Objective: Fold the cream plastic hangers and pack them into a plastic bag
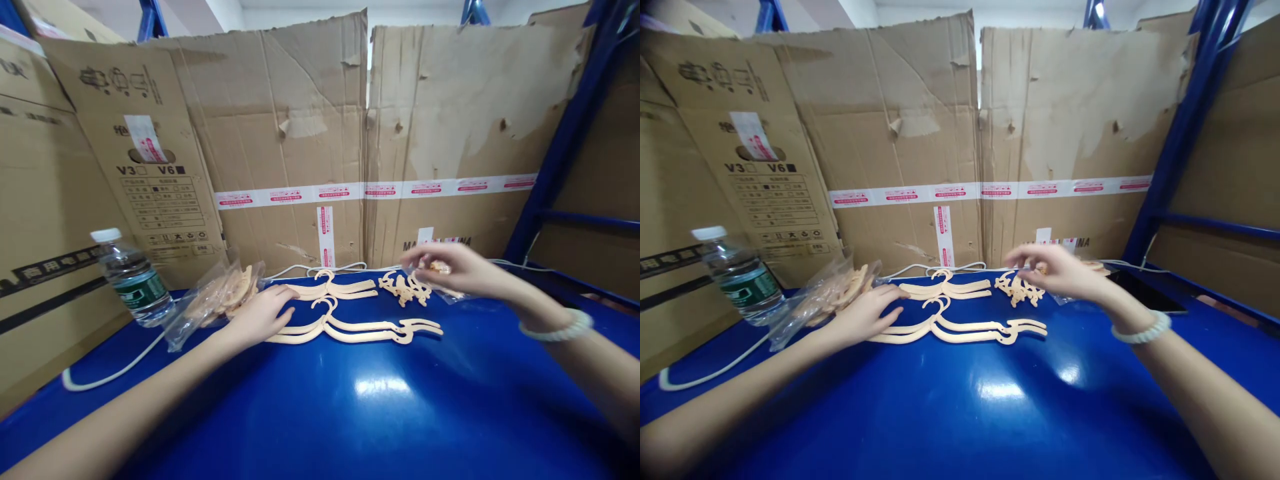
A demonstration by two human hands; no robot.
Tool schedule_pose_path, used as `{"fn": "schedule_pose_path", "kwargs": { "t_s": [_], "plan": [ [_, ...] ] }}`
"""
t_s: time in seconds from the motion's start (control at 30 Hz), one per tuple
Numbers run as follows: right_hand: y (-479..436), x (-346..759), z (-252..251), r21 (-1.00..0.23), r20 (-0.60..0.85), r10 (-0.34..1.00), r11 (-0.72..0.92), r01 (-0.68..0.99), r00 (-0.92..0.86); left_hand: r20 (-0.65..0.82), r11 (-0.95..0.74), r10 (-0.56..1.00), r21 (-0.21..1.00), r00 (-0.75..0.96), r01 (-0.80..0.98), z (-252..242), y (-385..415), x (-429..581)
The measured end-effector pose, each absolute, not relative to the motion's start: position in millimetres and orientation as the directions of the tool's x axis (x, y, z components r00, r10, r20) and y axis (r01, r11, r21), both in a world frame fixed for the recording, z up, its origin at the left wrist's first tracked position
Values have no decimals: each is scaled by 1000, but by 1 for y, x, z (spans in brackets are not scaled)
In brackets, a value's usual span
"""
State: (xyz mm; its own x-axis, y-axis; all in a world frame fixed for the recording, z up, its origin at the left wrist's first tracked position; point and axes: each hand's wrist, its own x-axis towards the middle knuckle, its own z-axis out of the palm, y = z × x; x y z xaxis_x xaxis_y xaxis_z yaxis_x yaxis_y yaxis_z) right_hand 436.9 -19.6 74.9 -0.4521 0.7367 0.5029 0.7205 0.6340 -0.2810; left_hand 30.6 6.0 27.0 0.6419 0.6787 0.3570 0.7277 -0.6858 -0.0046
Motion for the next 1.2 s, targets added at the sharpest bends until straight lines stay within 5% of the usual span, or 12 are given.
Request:
{"fn": "schedule_pose_path", "kwargs": {
  "t_s": [0.13,0.37,0.77,0.87,1.0,1.2],
  "plan": [
    [-1,433,37,-99,377,689,695,712,-619,325,-679,689,-21,648,734,20,22,38],
    [16,441,3,4,317,684,692,722,-657,276,-656,718,-38,639,754,10,29,42],
    [13,435,5,-80,408,668,705,705,-622,251,-627,731,-120,634,770,14,36,51],
    [9,434,11,-166,484,689,678,716,-540,264,-624,728,-126,632,771,12,42,54],
    [6,433,14,-454,599,763,573,682,-242,274,-615,736,-111,619,781,8,49,56],
    [3,434,15,-701,580,811,449,554,76,267,-610,750,-75,605,789,8,55,61]
  ]
}}
